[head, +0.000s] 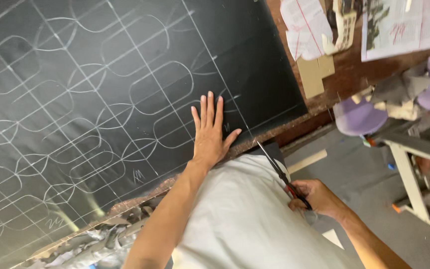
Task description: The person uses a small paper template and chalk to mark curved lines on a large black sheet laid on a table. They then use scissors to cut along the marked lines, separating a section of the sheet.
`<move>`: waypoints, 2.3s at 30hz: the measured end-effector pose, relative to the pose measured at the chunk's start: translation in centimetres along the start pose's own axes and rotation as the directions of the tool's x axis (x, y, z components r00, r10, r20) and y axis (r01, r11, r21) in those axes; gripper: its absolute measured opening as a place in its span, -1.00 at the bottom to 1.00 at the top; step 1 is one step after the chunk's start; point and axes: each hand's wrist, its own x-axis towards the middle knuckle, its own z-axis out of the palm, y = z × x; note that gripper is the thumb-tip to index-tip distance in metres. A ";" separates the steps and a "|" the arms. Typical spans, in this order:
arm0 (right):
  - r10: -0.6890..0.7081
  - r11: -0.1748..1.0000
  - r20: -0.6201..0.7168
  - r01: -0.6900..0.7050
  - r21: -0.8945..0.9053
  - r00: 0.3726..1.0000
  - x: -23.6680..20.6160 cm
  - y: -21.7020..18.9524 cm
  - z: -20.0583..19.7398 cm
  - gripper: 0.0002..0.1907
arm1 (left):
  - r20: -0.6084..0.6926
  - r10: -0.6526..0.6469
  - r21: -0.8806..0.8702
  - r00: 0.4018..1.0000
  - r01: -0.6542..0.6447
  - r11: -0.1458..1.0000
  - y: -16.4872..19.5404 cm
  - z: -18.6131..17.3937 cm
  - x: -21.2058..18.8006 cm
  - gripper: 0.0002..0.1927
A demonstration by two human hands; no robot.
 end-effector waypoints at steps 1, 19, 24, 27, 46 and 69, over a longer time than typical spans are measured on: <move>-0.067 0.996 0.029 0.065 0.055 0.997 0.0 0.5 0.1 -0.51 | 0.011 -0.019 -0.014 1.000 0.020 1.000 0.2 0.3 0.1 0.07; -0.027 0.999 -0.229 0.033 0.023 0.973 4.5 -2.2 5.2 -0.51 | 0.100 -0.053 0.007 0.994 0.053 0.999 -1.1 1.2 -0.6 0.33; -0.064 0.997 -0.227 0.072 0.029 0.972 4.5 -2.8 5.6 -0.52 | 0.078 -0.039 0.009 0.996 0.039 0.999 -1.4 1.2 -0.8 0.33; -0.055 0.998 -0.242 0.058 0.002 0.969 4.4 -3.1 5.6 -0.52 | 0.093 -0.040 0.011 0.995 0.040 0.999 -1.4 1.2 -0.7 0.33; -0.083 0.989 -0.336 0.036 -0.144 0.938 5.4 -6.6 6.2 -0.53 | 0.134 -0.059 0.047 0.989 0.053 0.997 -1.5 0.9 -0.4 0.35; -0.235 0.970 -0.310 0.203 -0.132 0.921 7.7 -9.5 6.2 -0.58 | 0.145 -0.056 0.114 0.988 0.040 0.993 -1.4 0.4 -0.2 0.34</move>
